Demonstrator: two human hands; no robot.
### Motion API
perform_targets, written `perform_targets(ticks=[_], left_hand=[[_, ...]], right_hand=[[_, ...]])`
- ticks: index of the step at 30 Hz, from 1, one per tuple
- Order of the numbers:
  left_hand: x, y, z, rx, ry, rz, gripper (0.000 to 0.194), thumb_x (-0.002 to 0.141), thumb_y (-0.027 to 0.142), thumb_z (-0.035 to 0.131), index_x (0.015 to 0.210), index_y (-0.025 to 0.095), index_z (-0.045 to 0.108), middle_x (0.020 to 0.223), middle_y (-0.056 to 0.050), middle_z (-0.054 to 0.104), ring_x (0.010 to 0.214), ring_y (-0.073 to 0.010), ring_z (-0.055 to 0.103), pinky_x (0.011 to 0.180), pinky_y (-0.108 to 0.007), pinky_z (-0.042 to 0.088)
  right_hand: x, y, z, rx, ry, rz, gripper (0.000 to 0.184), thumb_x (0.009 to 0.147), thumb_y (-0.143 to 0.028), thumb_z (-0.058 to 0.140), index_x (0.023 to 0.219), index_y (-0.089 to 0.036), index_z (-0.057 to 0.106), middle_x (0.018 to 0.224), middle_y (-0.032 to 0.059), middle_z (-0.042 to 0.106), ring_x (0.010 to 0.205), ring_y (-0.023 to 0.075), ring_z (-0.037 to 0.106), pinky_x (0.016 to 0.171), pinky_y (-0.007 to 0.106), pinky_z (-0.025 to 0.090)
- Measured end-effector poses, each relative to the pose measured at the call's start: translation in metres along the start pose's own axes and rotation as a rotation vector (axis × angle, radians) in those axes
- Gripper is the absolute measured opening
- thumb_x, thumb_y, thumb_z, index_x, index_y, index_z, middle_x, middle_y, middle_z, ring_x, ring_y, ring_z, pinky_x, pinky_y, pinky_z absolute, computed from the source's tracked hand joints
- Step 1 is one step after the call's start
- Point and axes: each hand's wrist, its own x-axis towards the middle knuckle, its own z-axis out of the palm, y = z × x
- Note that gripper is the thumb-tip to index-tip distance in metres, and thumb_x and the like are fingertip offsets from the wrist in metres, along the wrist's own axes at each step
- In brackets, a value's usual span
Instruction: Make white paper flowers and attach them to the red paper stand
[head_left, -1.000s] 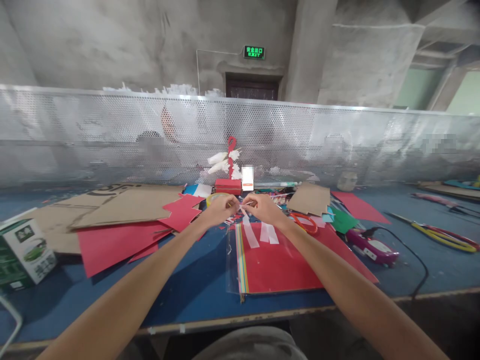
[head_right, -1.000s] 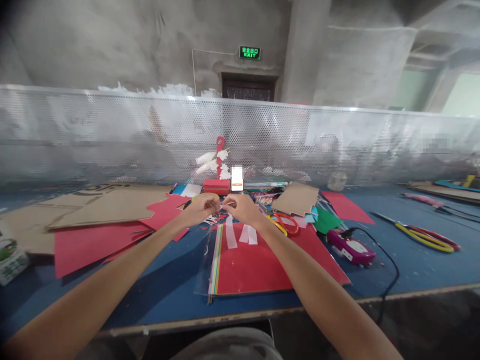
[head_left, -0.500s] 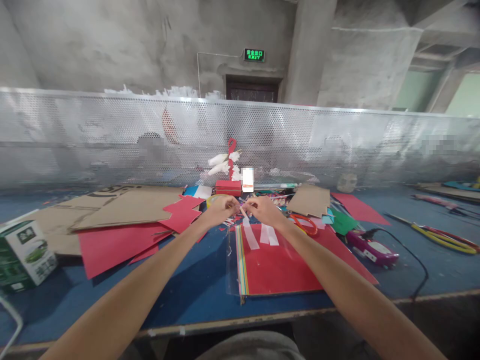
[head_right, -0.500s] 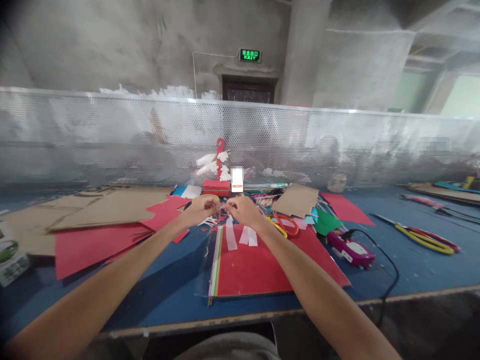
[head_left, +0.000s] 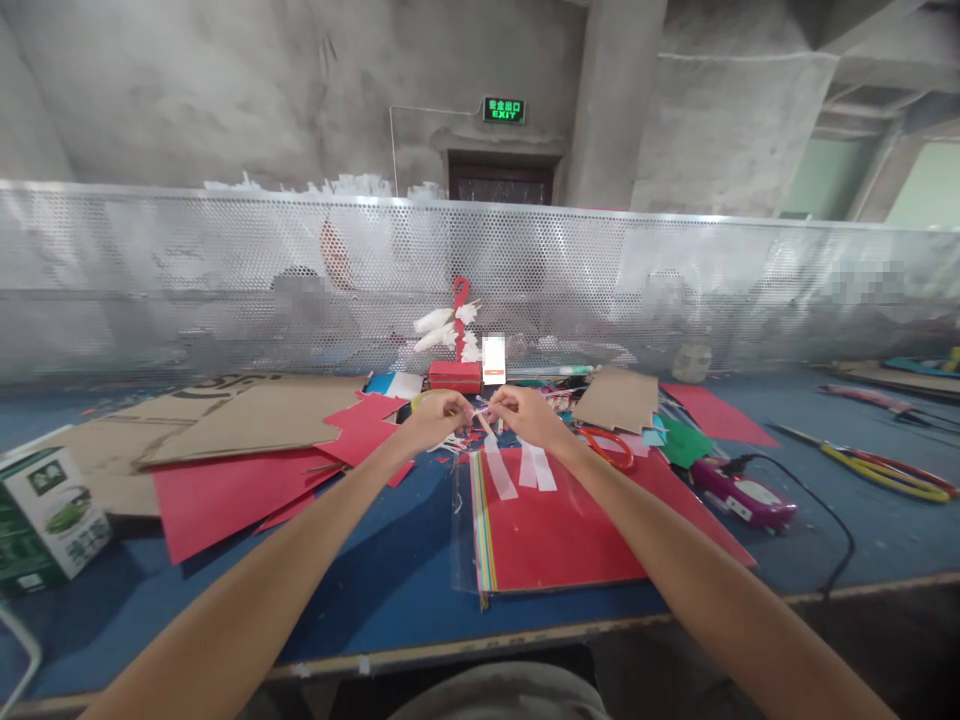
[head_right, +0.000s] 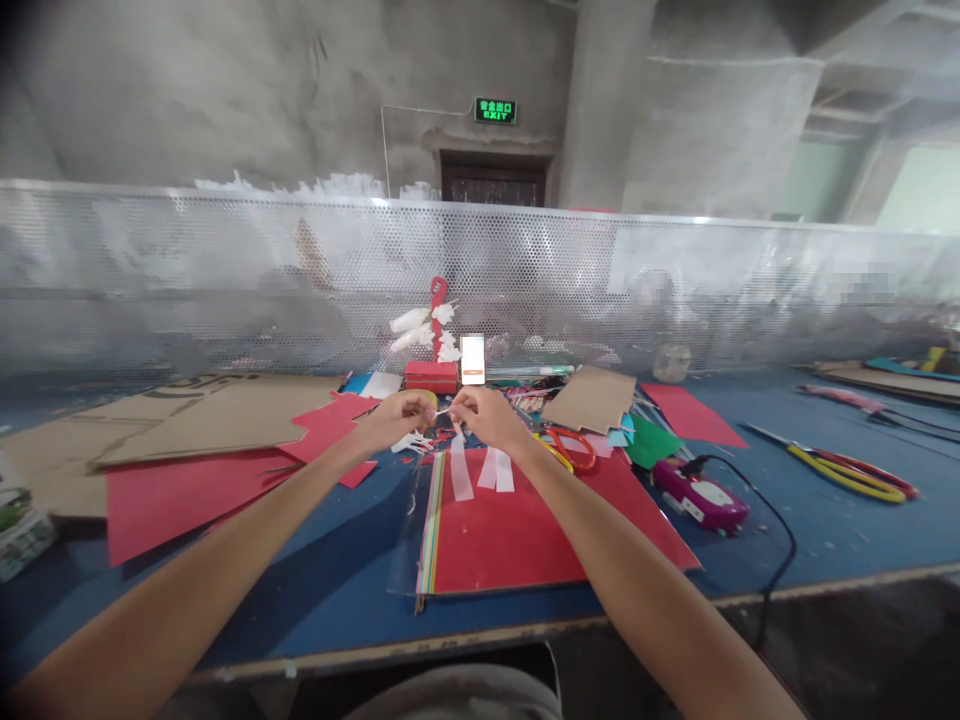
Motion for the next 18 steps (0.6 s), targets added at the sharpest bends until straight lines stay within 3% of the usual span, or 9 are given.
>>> perform_targets(ticks=[4,12,18], left_hand=[[-0.0002,-0.0001,0.0000,-0.006,-0.018,-0.010,0.022,0.080,0.037,0.062,0.081,0.016,0.063,0.076,-0.004,0.067,0.061,-0.0131,0.061,0.059,-0.024,0.049],[0.0003,0.0008,-0.0025,-0.015,-0.045,0.013,0.024,0.082,0.039,0.060,0.085,0.016,0.061,0.077,-0.004,0.067,0.065,-0.0148,0.063,0.063,-0.026,0.050],[-0.0023,0.0077,-0.0023,0.062,-0.091,0.128,0.023,0.087,0.039,0.055,0.086,0.017,0.062,0.078,-0.004,0.067,0.070,-0.0151,0.063,0.065,-0.025,0.048]], right_hand=[[-0.0002,-0.0028,-0.0007,-0.116,0.007,-0.051,0.033,0.094,-0.035,0.050,0.070,-0.017,0.065,0.064,0.0011,0.071,0.056,0.0116,0.061,0.063,0.021,0.041],[-0.0012,-0.0041,0.0004,-0.207,-0.060,0.043,0.061,0.100,-0.050,0.031,0.056,-0.018,0.060,0.043,-0.0001,0.058,0.045,0.0116,0.058,0.062,0.021,0.041],[-0.0005,-0.0011,-0.0004,-0.275,-0.030,0.068,0.067,0.099,-0.054,0.026,0.051,-0.018,0.054,0.039,0.0011,0.053,0.044,0.0127,0.056,0.061,0.022,0.040]])
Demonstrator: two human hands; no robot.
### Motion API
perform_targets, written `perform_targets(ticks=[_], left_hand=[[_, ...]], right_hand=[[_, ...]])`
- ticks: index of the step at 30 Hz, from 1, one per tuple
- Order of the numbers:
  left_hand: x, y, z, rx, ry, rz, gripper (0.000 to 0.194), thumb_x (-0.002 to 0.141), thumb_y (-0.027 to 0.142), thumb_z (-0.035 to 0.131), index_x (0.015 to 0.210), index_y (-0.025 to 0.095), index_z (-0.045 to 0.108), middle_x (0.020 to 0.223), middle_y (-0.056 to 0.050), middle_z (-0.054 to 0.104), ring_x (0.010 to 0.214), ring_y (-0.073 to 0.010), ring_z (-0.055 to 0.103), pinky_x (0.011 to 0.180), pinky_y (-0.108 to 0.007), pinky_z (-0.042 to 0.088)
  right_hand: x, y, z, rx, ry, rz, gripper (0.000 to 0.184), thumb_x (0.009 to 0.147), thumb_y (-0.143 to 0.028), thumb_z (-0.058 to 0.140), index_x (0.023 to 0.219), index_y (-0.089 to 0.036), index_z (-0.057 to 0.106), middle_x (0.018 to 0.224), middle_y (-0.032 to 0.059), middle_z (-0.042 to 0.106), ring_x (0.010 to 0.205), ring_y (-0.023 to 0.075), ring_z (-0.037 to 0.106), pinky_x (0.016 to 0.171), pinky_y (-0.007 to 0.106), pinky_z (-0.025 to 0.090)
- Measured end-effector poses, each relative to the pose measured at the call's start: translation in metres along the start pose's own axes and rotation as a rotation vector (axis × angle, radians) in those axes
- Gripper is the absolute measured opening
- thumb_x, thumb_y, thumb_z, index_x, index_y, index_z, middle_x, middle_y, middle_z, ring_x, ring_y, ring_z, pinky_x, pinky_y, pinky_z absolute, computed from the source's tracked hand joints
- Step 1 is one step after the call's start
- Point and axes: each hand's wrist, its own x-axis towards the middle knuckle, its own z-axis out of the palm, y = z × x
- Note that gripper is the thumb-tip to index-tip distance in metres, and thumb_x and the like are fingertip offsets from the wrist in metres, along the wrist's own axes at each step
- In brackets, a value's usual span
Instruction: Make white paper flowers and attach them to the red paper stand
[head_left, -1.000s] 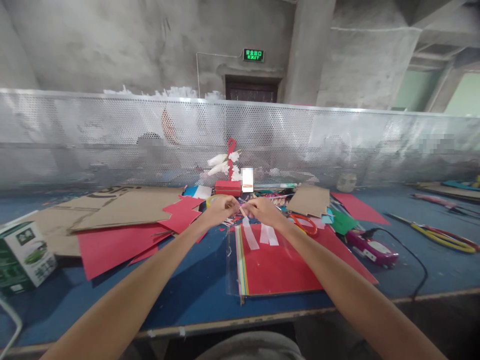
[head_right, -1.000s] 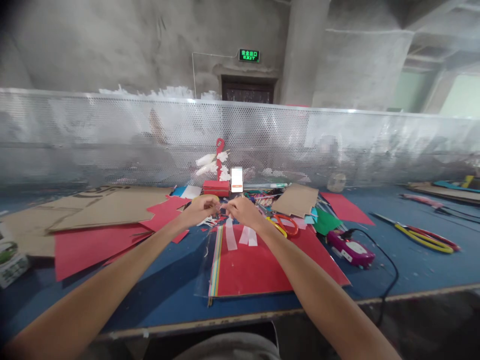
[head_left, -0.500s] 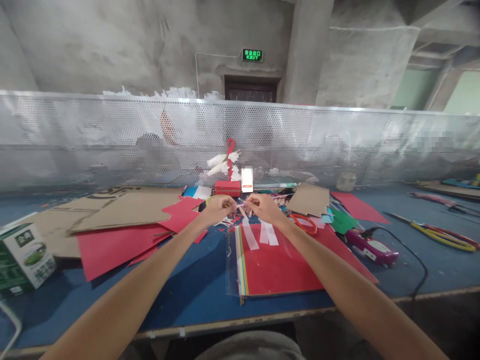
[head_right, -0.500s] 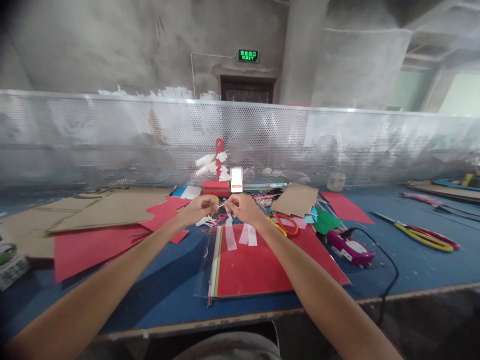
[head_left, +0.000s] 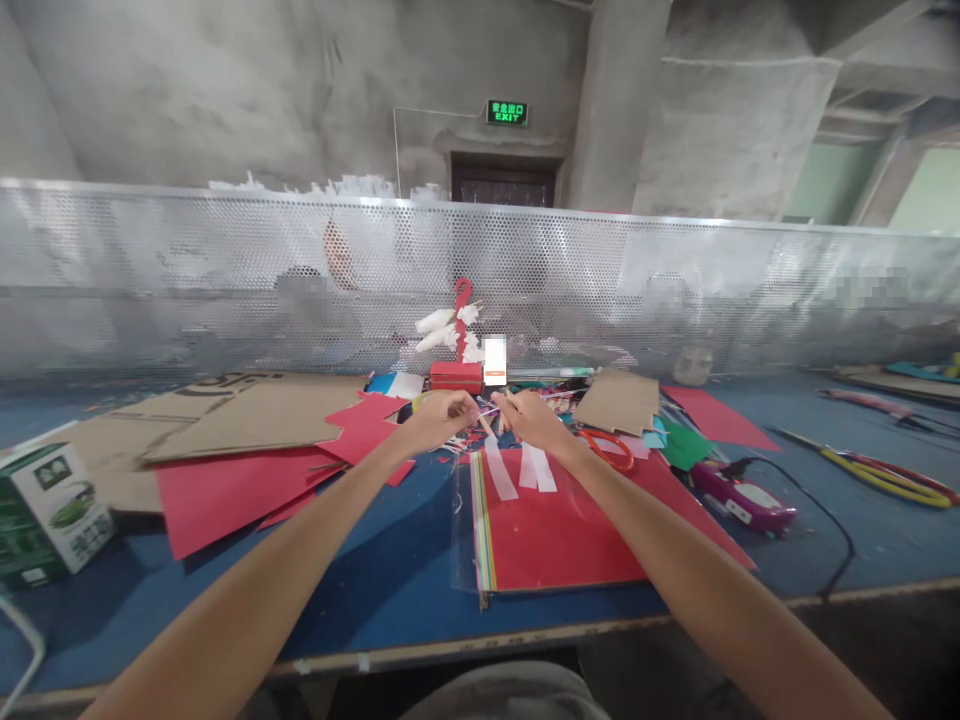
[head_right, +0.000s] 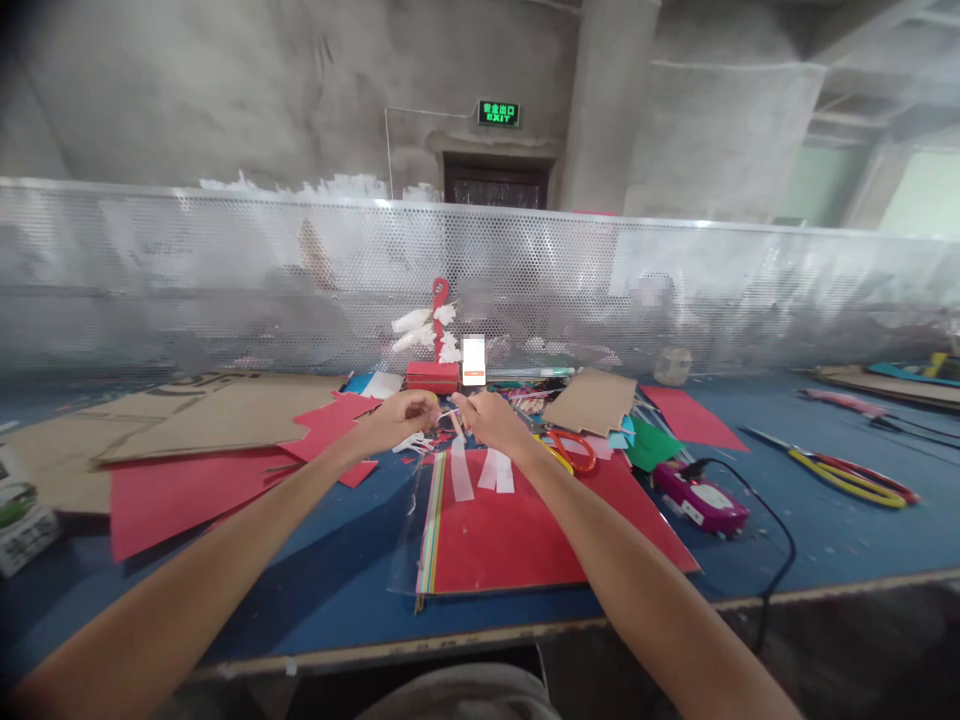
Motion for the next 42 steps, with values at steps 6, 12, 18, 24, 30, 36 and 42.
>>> perform_targets(ticks=[6,12,18,24,30,36,42], left_hand=[[-0.002,0.002,-0.007,0.160,-0.020,-0.007,0.023,0.087,0.039,0.054,0.086,0.018,0.063,0.081,-0.004,0.069,0.070,-0.0152,0.063,0.065,-0.024,0.046],[-0.008,-0.015,-0.025,0.526,-0.007,-0.116,0.017,0.083,0.030,0.054,0.081,0.020,0.067,0.086,-0.004,0.071,0.073,-0.0174,0.062,0.064,-0.025,0.040],[-0.013,-0.041,-0.033,0.630,-0.122,-0.267,0.014,0.078,0.026,0.056,0.088,0.021,0.065,0.086,-0.003,0.071,0.075,-0.0194,0.064,0.064,-0.026,0.040],[-0.013,-0.041,-0.032,0.719,-0.055,-0.264,0.014,0.077,0.031,0.060,0.087,0.022,0.061,0.097,-0.005,0.070,0.083,-0.0209,0.065,0.067,-0.026,0.041],[-0.009,-0.017,-0.021,0.684,-0.008,-0.118,0.010,0.083,0.025,0.051,0.084,0.021,0.060,0.097,-0.005,0.068,0.083,-0.0193,0.062,0.068,-0.027,0.041],[-0.008,0.000,0.007,0.646,-0.085,0.065,0.016,0.089,0.024,0.047,0.088,0.018,0.063,0.092,-0.007,0.069,0.086,-0.0221,0.062,0.077,-0.031,0.045],[-0.009,-0.006,0.033,0.636,-0.176,0.119,0.031,0.091,0.021,0.045,0.115,0.022,0.065,0.106,-0.011,0.071,0.098,-0.0268,0.064,0.088,-0.038,0.045]], right_hand=[[-0.001,0.002,0.000,0.068,-0.073,0.056,0.068,0.099,-0.055,0.026,0.058,-0.017,0.063,0.044,0.0020,0.059,0.046,0.0127,0.058,0.061,0.022,0.041],[0.002,0.007,-0.007,-0.094,-0.045,0.019,0.048,0.097,-0.043,0.039,0.064,-0.017,0.064,0.056,0.0026,0.066,0.056,0.0140,0.061,0.059,0.022,0.036],[0.001,0.025,-0.019,-0.260,-0.121,0.108,0.027,0.091,-0.033,0.050,0.075,-0.018,0.067,0.065,0.0024,0.071,0.063,0.0147,0.063,0.058,0.022,0.033],[0.000,0.049,-0.019,-0.412,-0.282,0.173,0.017,0.081,-0.036,0.064,0.086,-0.022,0.071,0.084,0.0035,0.075,0.077,0.0173,0.066,0.061,0.022,0.036],[0.000,0.048,-0.015,-0.482,-0.300,0.235,0.030,0.080,-0.049,0.062,0.084,-0.021,0.073,0.083,0.0066,0.074,0.079,0.0206,0.067,0.061,0.024,0.037],[0.000,0.045,-0.009,-0.465,-0.322,0.248,0.010,0.073,-0.024,0.067,0.078,-0.020,0.075,0.079,0.0070,0.074,0.075,0.0203,0.067,0.062,0.023,0.038],[0.002,0.044,-0.010,-0.376,-0.298,0.234,0.012,0.071,-0.012,0.064,0.070,-0.020,0.073,0.072,0.0057,0.073,0.068,0.0187,0.066,0.061,0.023,0.040]])
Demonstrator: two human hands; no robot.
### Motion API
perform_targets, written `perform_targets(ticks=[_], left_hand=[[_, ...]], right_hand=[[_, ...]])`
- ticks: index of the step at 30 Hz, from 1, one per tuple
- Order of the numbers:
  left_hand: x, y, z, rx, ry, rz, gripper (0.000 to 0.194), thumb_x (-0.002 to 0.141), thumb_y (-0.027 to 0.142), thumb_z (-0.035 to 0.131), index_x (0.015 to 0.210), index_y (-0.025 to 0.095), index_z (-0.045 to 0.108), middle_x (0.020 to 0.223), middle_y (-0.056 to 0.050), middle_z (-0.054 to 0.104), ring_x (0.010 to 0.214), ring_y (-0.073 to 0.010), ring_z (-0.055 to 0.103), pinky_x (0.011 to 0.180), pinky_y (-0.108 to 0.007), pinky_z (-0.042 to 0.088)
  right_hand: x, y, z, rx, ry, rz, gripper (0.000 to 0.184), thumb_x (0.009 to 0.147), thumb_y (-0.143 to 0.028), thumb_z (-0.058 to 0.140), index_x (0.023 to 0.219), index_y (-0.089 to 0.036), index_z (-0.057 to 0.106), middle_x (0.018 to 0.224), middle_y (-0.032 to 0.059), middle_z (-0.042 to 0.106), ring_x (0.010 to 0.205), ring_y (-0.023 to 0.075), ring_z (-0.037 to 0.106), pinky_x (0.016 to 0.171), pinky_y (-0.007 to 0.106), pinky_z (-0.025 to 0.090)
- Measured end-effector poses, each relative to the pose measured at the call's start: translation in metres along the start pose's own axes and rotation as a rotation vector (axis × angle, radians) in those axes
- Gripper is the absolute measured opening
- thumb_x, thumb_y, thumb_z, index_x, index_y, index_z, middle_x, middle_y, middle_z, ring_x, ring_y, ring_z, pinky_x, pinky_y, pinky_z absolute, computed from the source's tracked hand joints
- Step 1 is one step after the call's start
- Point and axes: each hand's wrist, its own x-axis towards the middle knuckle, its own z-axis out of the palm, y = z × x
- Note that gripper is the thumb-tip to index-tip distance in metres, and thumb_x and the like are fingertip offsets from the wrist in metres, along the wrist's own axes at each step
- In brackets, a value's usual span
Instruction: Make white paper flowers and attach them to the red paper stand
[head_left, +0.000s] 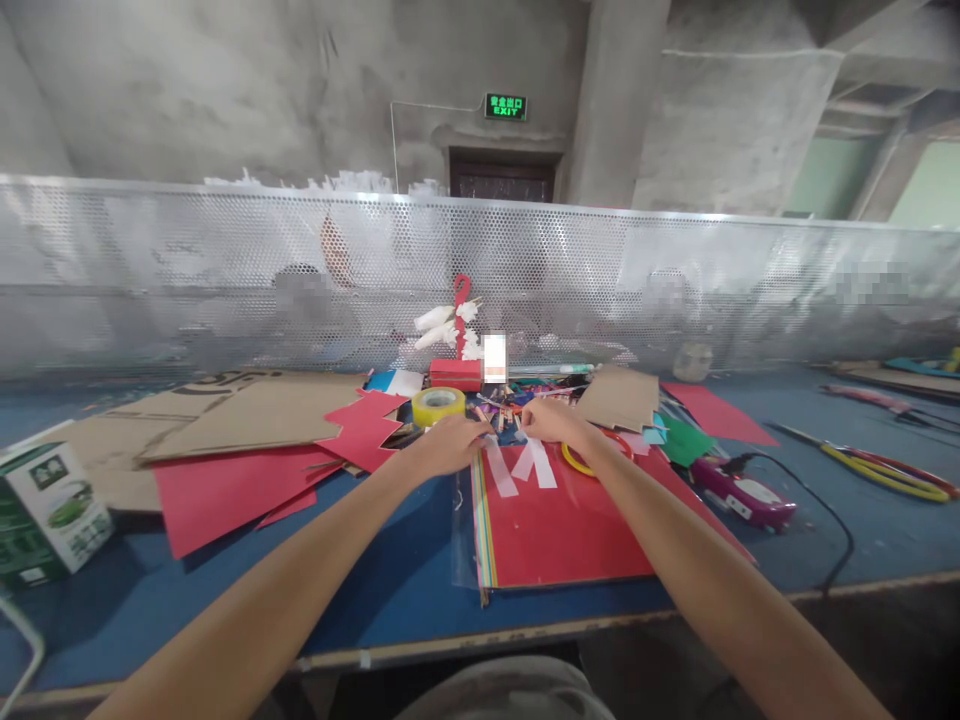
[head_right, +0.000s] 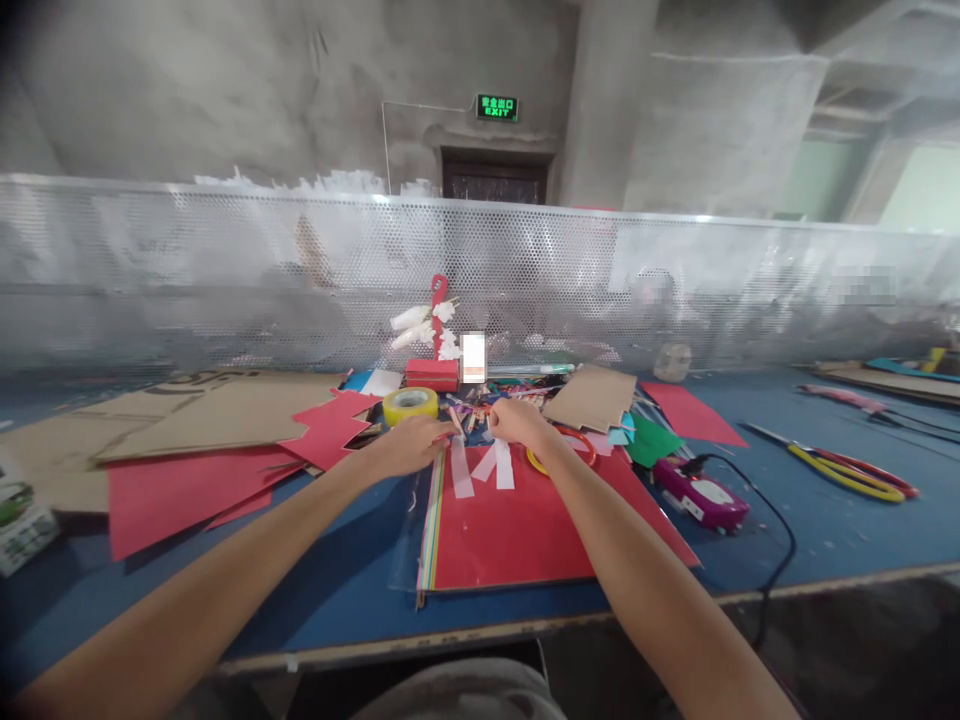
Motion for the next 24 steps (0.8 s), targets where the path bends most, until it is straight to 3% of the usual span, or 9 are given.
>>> perform_targets(ticks=[6,11,14,17,24], left_hand=[[0.002,-0.006,0.014,-0.007,-0.042,0.034,0.043,0.084,0.011,0.045,0.118,0.022,0.067,0.106,-0.011,0.072,0.096,-0.0249,0.066,0.087,-0.036,0.047],[0.005,-0.006,0.015,-0.067,-0.022,0.015,0.037,0.081,0.013,0.048,0.106,0.023,0.073,0.102,-0.011,0.072,0.098,-0.0257,0.065,0.090,-0.036,0.047],[0.007,-0.003,0.011,-0.114,0.004,-0.057,0.031,0.083,0.016,0.049,0.103,0.021,0.073,0.106,-0.010,0.073,0.099,-0.0257,0.065,0.089,-0.036,0.048],[0.008,0.000,0.000,-0.257,0.047,-0.130,0.023,0.085,0.021,0.052,0.097,0.019,0.071,0.100,-0.009,0.073,0.090,-0.0236,0.067,0.082,-0.034,0.050],[0.010,0.001,-0.016,-0.662,0.177,-0.199,0.017,0.082,0.029,0.060,0.093,0.016,0.062,0.082,-0.003,0.068,0.068,-0.0148,0.065,0.062,-0.025,0.049]], right_hand=[[0.002,0.001,-0.001,0.167,-0.006,-0.046,0.013,0.072,-0.016,0.065,0.083,-0.018,0.072,0.080,0.0038,0.075,0.070,0.0162,0.067,0.057,0.019,0.041],[0.010,0.009,0.007,0.437,0.009,-0.127,0.014,0.072,-0.017,0.063,0.083,-0.014,0.071,0.078,0.0043,0.074,0.070,0.0152,0.066,0.059,0.019,0.043],[0.010,0.009,0.007,0.561,0.029,-0.154,0.016,0.076,-0.027,0.064,0.083,-0.014,0.069,0.077,0.0041,0.071,0.065,0.0131,0.062,0.055,0.019,0.042],[0.006,0.004,0.004,0.672,0.072,-0.152,0.023,0.077,-0.036,0.065,0.083,-0.014,0.066,0.075,0.0034,0.069,0.062,0.0117,0.060,0.053,0.019,0.042],[0.002,-0.009,-0.004,1.005,0.091,-0.113,0.020,0.074,-0.029,0.070,0.083,-0.018,0.058,0.079,0.0044,0.071,0.066,0.0138,0.066,0.057,0.021,0.049]])
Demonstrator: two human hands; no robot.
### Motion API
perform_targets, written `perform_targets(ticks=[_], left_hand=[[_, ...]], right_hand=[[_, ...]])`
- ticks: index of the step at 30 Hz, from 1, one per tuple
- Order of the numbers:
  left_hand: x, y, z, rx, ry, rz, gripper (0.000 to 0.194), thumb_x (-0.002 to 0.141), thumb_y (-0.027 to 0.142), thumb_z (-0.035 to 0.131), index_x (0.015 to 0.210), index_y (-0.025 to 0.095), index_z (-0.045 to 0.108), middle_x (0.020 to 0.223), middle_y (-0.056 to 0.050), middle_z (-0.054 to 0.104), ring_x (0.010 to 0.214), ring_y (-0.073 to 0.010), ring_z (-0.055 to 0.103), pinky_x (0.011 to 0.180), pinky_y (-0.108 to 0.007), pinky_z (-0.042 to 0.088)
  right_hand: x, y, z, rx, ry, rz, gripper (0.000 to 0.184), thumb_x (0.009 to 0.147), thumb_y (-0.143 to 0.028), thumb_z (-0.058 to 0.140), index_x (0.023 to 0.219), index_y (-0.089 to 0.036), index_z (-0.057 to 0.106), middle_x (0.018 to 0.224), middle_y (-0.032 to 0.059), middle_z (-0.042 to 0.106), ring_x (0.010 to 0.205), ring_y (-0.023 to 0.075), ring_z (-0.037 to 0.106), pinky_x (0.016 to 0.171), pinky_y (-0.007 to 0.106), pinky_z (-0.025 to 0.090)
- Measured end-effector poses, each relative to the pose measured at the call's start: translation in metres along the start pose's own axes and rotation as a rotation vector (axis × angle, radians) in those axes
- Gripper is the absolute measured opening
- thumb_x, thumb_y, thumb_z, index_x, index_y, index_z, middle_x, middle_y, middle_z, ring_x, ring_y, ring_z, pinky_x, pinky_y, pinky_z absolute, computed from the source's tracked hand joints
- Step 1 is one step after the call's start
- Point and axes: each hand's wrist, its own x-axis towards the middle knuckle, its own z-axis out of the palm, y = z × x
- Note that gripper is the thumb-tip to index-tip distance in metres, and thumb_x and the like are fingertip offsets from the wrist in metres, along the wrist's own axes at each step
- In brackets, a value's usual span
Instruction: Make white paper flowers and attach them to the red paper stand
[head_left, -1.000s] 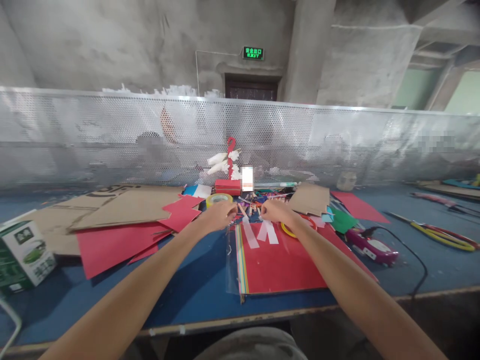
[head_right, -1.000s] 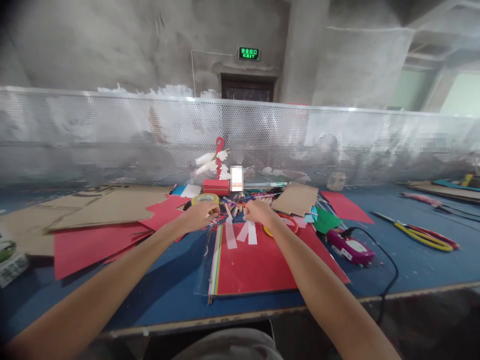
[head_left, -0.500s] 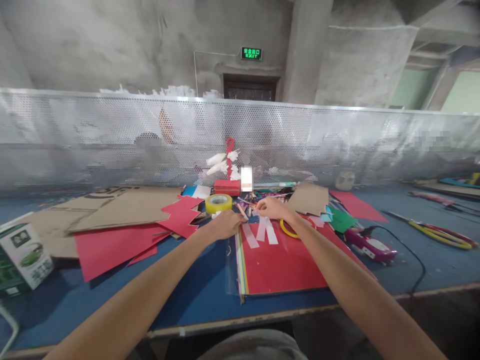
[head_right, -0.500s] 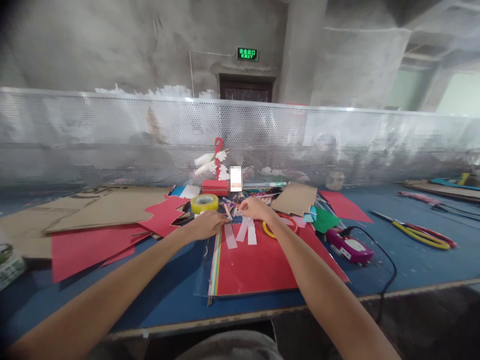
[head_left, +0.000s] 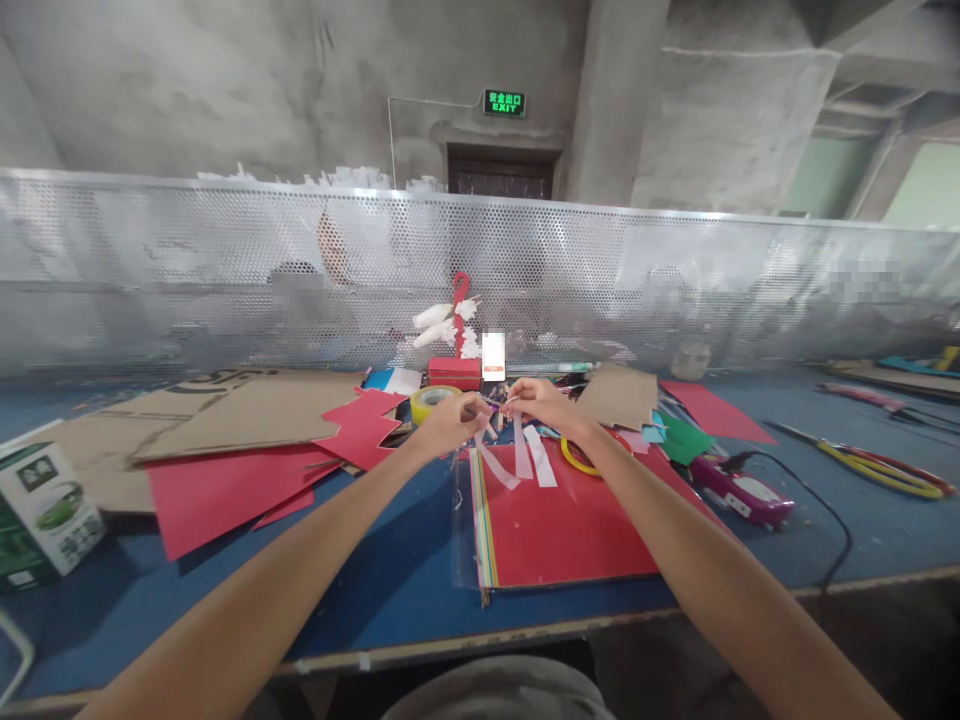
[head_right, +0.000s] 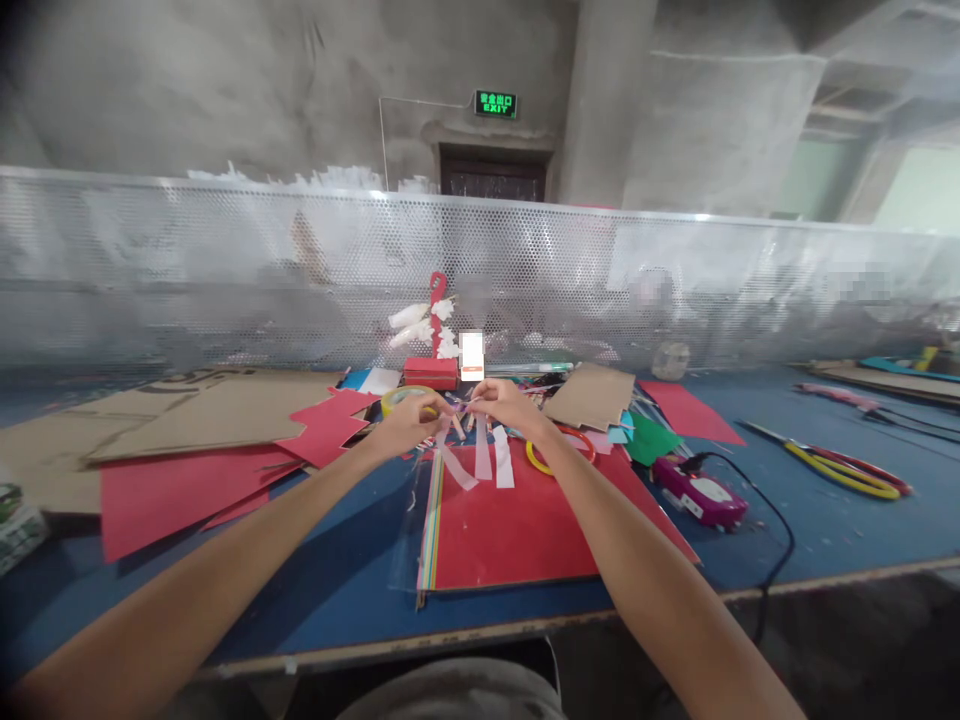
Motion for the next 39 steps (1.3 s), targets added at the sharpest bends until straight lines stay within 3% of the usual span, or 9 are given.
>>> perform_targets(ticks=[8,16,21,28,39], left_hand=[[-0.002,0.010,-0.004,-0.229,0.097,-0.043,0.047,0.071,0.027,0.074,0.114,0.019,0.058,0.113,-0.008,0.058,0.074,-0.0104,0.063,0.068,-0.026,0.052],[-0.003,0.014,-0.006,-0.387,0.093,-0.045,0.048,0.071,0.025,0.076,0.115,0.020,0.058,0.091,-0.003,0.064,0.079,-0.0140,0.064,0.074,-0.029,0.052],[-0.003,0.018,-0.007,-0.469,0.106,-0.043,0.039,0.079,0.030,0.070,0.115,0.021,0.057,0.089,-0.004,0.066,0.081,-0.0142,0.064,0.079,-0.031,0.053],[-0.002,0.031,-0.002,-0.692,0.153,-0.076,0.036,0.075,0.027,0.075,0.106,0.017,0.061,0.082,-0.001,0.063,0.072,-0.0112,0.063,0.075,-0.029,0.054],[0.000,0.029,-0.001,-0.219,0.271,-0.039,0.038,0.072,0.035,0.077,0.101,0.017,0.060,0.093,-0.003,0.062,0.067,-0.0101,0.060,0.062,-0.024,0.050]], right_hand=[[-0.002,-0.009,0.004,0.183,0.042,0.008,0.024,0.076,-0.036,0.070,0.088,-0.019,0.059,0.087,0.0057,0.073,0.076,0.0162,0.068,0.067,0.027,0.054],[-0.005,-0.015,0.009,0.207,0.118,-0.033,0.027,0.074,-0.040,0.072,0.084,-0.015,0.067,0.076,0.0023,0.065,0.063,0.0103,0.057,0.060,0.023,0.049],[-0.005,-0.015,0.011,0.186,0.131,-0.042,0.031,0.072,-0.042,0.073,0.087,-0.016,0.066,0.080,0.0035,0.068,0.063,0.0110,0.058,0.058,0.022,0.049],[-0.005,-0.023,0.022,0.175,0.170,-0.093,0.029,0.071,-0.042,0.072,0.083,-0.017,0.064,0.068,-0.0001,0.063,0.054,0.0092,0.052,0.052,0.021,0.044],[-0.010,-0.029,0.024,0.052,0.153,-0.116,0.022,0.076,-0.036,0.065,0.087,-0.017,0.067,0.066,0.0009,0.064,0.053,0.0108,0.056,0.053,0.023,0.048]])
